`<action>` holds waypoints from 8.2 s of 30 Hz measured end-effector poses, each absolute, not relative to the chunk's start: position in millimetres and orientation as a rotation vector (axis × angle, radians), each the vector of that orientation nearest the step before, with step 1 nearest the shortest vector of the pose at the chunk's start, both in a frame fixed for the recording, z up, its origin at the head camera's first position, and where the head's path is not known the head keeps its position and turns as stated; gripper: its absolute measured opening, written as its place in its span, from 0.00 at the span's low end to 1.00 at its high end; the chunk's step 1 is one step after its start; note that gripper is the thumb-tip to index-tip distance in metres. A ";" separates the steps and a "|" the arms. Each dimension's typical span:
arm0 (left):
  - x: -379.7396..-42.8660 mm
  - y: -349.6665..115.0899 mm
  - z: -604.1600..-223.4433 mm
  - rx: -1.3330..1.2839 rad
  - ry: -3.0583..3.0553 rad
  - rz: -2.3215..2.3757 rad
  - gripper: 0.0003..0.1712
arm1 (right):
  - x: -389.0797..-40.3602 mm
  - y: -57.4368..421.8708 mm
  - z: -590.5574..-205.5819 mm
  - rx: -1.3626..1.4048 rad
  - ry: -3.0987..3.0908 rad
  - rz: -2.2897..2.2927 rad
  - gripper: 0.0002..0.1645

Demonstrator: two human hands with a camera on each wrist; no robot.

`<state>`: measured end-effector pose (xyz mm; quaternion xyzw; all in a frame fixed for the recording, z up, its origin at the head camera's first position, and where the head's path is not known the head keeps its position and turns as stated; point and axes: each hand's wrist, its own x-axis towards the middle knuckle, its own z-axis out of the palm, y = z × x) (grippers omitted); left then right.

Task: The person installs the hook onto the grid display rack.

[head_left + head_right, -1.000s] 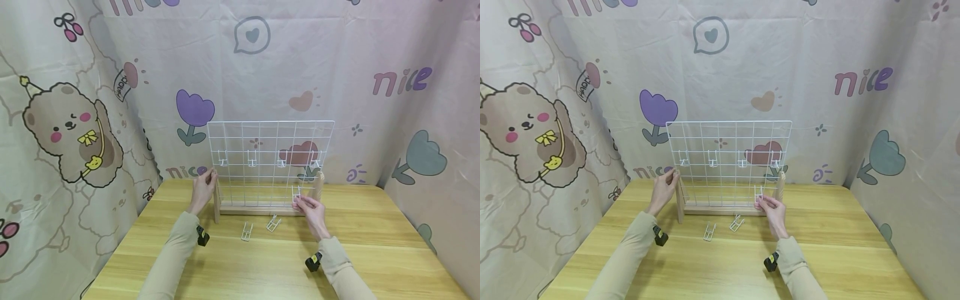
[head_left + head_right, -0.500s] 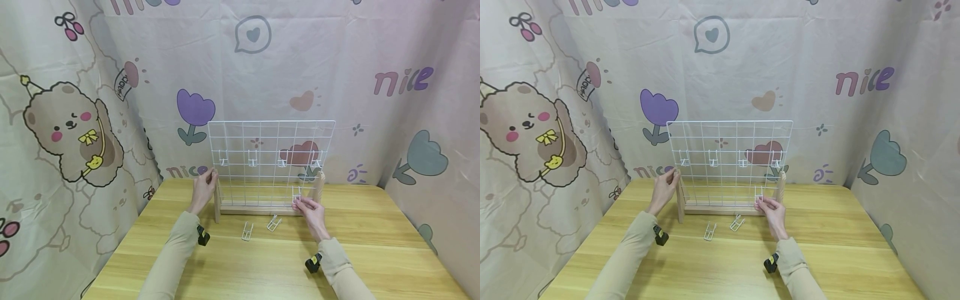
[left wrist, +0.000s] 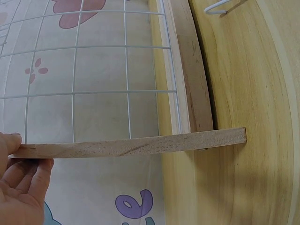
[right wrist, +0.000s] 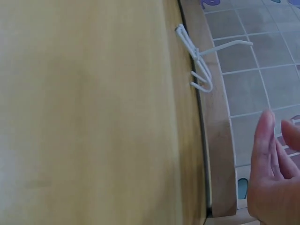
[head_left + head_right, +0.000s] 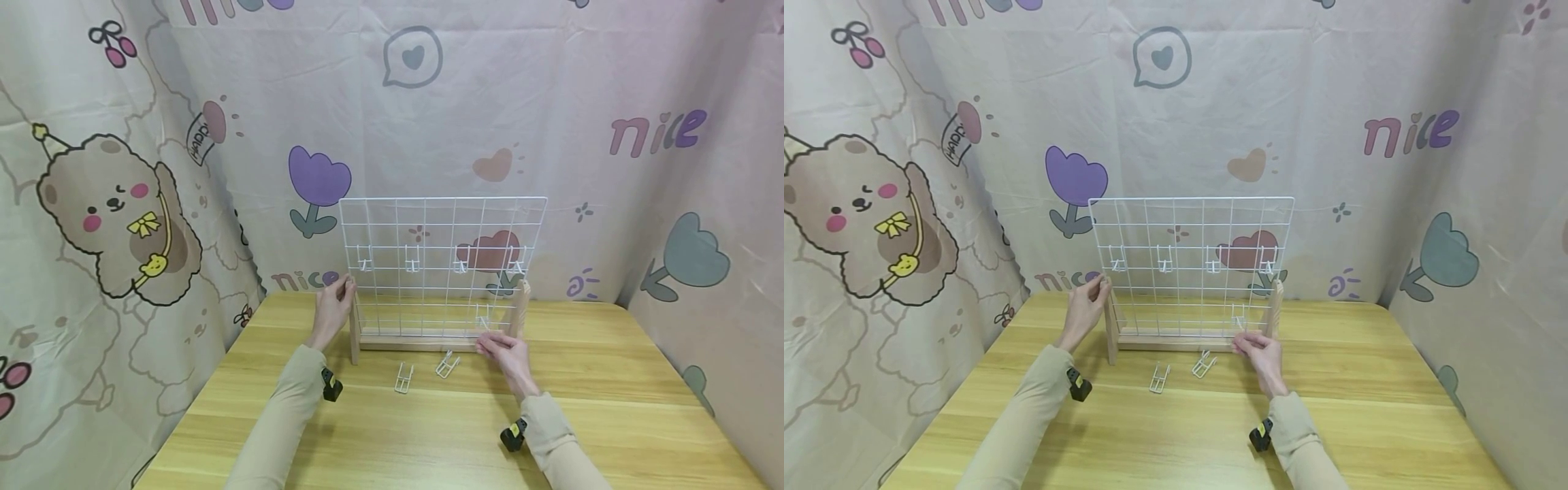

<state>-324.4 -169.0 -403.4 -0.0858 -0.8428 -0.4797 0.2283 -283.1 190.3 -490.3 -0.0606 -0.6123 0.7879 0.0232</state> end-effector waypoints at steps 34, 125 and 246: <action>-326.2 -169.6 -404.4 -0.232 -2.327 -1.303 0.24 | -281.9 162.0 -502.5 0.460 -2.656 2.017 0.19; -327.4 -170.0 -405.1 -0.247 -2.309 -1.283 0.24 | -279.8 183.9 -508.8 0.431 -2.757 1.704 0.09; -326.6 -169.6 -404.6 -0.243 -2.327 -1.309 0.25 | -293.3 107.0 -497.8 0.290 -2.359 2.411 0.24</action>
